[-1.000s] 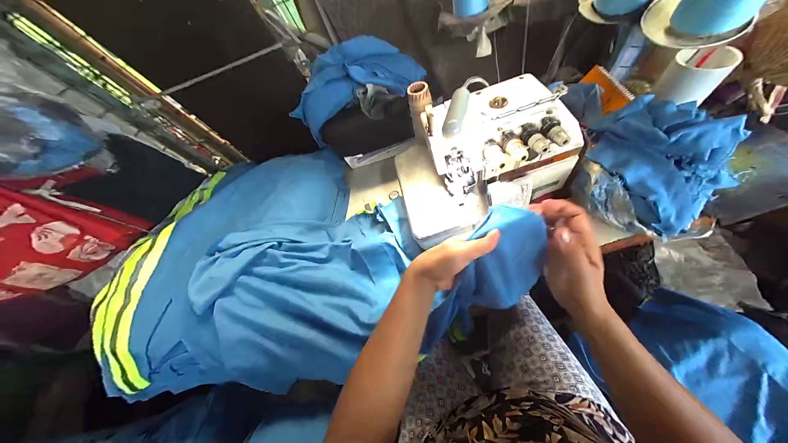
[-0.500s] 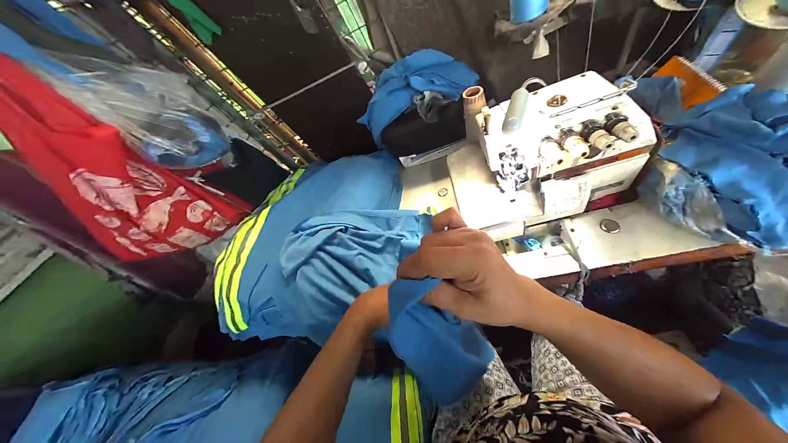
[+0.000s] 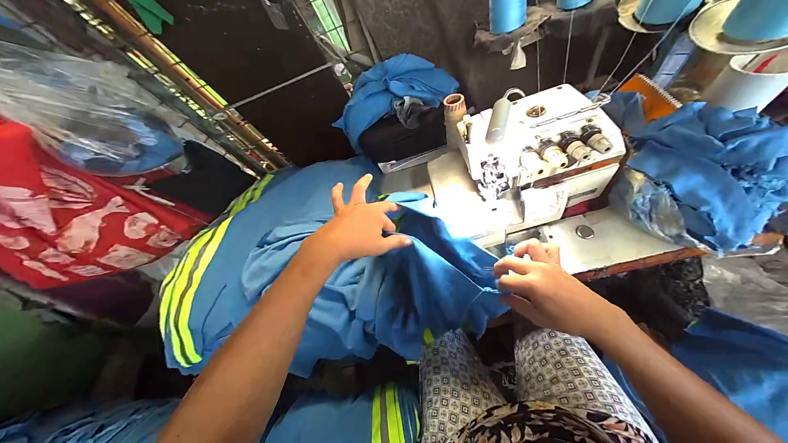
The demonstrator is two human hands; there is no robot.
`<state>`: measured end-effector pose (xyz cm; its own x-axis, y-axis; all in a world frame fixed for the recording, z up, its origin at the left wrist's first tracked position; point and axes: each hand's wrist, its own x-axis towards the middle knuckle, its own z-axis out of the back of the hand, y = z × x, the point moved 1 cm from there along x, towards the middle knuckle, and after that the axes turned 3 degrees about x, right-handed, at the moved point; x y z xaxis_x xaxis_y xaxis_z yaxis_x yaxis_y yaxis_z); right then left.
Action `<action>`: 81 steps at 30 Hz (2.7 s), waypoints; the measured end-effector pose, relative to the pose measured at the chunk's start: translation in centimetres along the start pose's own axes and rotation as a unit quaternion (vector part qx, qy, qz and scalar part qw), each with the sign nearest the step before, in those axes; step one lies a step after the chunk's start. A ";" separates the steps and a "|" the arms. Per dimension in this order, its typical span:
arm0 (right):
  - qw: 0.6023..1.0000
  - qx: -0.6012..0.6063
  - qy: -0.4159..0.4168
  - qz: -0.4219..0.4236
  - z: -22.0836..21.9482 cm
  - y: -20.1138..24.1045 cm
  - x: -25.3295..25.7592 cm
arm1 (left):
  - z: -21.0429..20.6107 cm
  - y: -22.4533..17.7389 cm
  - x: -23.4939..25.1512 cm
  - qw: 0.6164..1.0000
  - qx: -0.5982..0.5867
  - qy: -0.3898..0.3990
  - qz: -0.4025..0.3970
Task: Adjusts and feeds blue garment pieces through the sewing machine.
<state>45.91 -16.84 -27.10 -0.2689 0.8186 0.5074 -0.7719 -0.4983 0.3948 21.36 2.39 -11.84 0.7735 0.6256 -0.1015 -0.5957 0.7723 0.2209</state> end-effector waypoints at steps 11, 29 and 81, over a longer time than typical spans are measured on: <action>0.950 0.257 -0.143 -0.109 -2.0 -1.9 -6.2 | -5.8 -10.5 9.7 0.981 -0.158 -0.054 0.099; 0.972 0.107 -0.115 -0.175 -3.1 -3.4 -8.1 | -12.0 -10.5 -0.1 0.932 -0.062 -0.349 0.072; 0.950 0.243 0.191 -0.042 10.8 3.4 1.2 | -6.5 -20.1 -5.8 0.680 -0.709 -0.147 -0.113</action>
<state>49.22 -20.60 -16.83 -0.4788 0.8592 0.1804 -0.4680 -0.4237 0.7756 27.43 -16.07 -21.98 0.7654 0.5856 0.2670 0.0970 0.3051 -0.9474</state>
